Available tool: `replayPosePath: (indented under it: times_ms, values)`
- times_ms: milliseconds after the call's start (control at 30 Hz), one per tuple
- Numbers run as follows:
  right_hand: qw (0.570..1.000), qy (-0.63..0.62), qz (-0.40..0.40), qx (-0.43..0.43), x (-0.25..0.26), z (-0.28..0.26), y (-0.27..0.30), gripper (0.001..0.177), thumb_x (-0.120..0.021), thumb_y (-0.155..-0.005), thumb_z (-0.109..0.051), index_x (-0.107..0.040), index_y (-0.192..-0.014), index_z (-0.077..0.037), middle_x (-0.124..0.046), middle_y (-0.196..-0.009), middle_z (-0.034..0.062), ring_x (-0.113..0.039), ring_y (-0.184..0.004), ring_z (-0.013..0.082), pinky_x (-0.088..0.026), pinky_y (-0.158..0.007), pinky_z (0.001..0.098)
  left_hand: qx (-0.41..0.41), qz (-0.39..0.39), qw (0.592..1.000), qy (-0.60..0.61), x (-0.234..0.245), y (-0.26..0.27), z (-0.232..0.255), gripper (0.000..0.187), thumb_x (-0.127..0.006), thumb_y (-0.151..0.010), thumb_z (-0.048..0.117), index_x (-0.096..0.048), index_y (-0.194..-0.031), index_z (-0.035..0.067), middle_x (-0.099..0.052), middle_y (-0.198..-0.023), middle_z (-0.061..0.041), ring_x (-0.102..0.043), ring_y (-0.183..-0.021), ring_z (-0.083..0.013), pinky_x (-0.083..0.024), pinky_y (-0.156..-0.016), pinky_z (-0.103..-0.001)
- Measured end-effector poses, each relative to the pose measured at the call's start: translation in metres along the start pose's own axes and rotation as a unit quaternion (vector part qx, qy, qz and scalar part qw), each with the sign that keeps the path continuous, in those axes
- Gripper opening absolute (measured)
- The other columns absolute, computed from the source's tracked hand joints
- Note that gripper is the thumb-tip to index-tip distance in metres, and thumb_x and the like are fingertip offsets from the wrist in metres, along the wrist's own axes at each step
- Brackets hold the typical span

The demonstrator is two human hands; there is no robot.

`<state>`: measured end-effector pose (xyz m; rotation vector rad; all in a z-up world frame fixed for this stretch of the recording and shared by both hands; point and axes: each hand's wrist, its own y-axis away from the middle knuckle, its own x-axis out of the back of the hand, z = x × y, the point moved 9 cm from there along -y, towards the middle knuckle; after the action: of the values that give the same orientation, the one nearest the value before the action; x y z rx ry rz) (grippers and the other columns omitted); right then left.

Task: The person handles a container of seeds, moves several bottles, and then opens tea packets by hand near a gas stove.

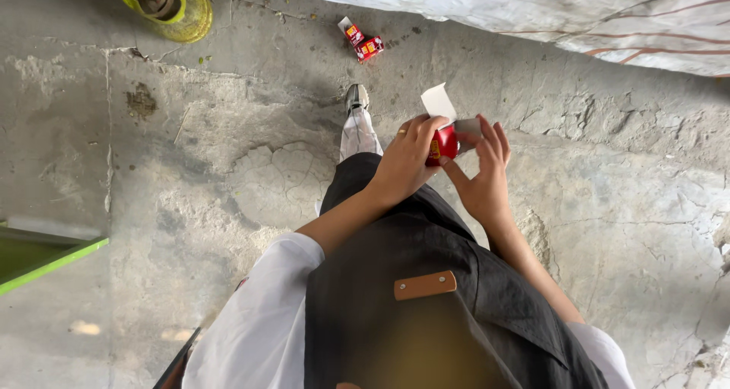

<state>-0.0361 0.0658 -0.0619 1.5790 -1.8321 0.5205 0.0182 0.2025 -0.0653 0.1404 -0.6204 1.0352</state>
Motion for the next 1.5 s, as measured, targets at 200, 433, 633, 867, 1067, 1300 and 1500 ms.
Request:
replayPosePath:
  times_ms: [200,433,633,867,1067,1300,1500]
  values:
    - [0.969,0.131,0.167,0.127,0.014,-0.039,0.025,0.026,-0.08,-0.093,-0.015,-0.067,-0.112,-0.001,-0.038,-0.162,0.021,-0.012,-0.155,0.0439,-0.02,-0.128,0.0572,-0.008,-0.002,1.0,0.03,-0.01,-0.005,0.002,0.075,-0.082,-0.075,0.006,-0.04,-0.137,0.011,-0.057,-0.129,-0.018,-0.059,-0.12,-0.0423,-0.051,-0.101,-0.049]
    - [0.973,0.085,0.082,0.197,0.004,-0.064,0.019,0.027,-0.073,-0.1,-0.01,-0.072,-0.123,0.004,-0.063,-0.134,0.0139,-0.057,-0.124,0.0323,-0.049,-0.104,0.041,-0.015,-0.002,0.998,0.062,-0.01,-0.011,-0.017,0.064,-0.076,-0.083,0.003,-0.038,-0.135,0.008,-0.057,-0.128,-0.018,-0.059,-0.118,-0.042,-0.05,-0.097,-0.049]
    - [0.985,-0.003,0.058,0.161,0.029,-0.065,-0.03,0.029,-0.061,-0.094,0.001,-0.071,-0.122,0.0,-0.071,-0.131,0.0167,-0.068,-0.117,0.0318,-0.056,-0.098,0.0393,-0.04,-0.123,0.971,0.202,0.018,-0.054,-0.027,0.072,-0.085,-0.076,0.018,-0.044,-0.135,0.009,-0.06,-0.129,-0.016,-0.062,-0.119,-0.0394,-0.051,-0.099,-0.044]
    - [0.983,0.152,0.025,0.102,0.012,-0.082,-0.126,0.022,-0.078,-0.082,-0.012,-0.074,-0.102,-0.004,-0.075,-0.11,0.0091,-0.069,-0.102,0.0277,-0.053,-0.083,0.0438,-0.083,-0.211,0.967,0.118,0.05,-0.126,-0.048,0.075,-0.084,-0.075,0.023,-0.045,-0.138,0.014,-0.061,-0.134,-0.017,-0.061,-0.123,-0.039,-0.046,-0.102,-0.047]
    - [0.975,0.116,0.053,0.183,-0.025,-0.125,-0.217,0.026,-0.081,-0.08,-0.011,-0.073,-0.103,-0.004,-0.074,-0.093,0.0068,-0.069,-0.091,0.0267,-0.048,-0.092,0.0451,-0.039,-0.176,0.982,0.053,0.122,-0.184,-0.104,0.077,-0.084,-0.079,0.022,-0.042,-0.143,0.016,-0.059,-0.14,-0.017,-0.057,-0.128,-0.0389,-0.047,-0.104,-0.046]
    - [0.983,-0.028,0.092,0.156,-0.02,-0.137,-0.281,0.016,-0.073,-0.091,0.001,-0.072,-0.107,0.002,-0.073,-0.1,0.0141,-0.072,-0.091,0.023,-0.057,-0.083,0.0356,-0.076,-0.057,0.995,-0.017,0.198,-0.216,-0.149,0.081,-0.086,-0.072,0.015,-0.045,-0.143,0.017,-0.06,-0.138,-0.015,-0.057,-0.124,-0.0426,-0.049,-0.103,-0.047]
    - [0.948,0.016,0.232,0.217,0.068,-0.159,-0.295,0.017,-0.055,-0.091,0.023,-0.058,-0.1,0.009,-0.058,-0.108,0.018,-0.056,-0.104,0.0307,-0.052,-0.077,0.0355,-0.004,0.161,0.987,0.02,0.229,-0.238,-0.269,0.077,-0.094,-0.081,0.021,-0.045,-0.139,0.011,-0.061,-0.127,-0.019,-0.063,-0.115,-0.0313,-0.056,-0.097,-0.04]
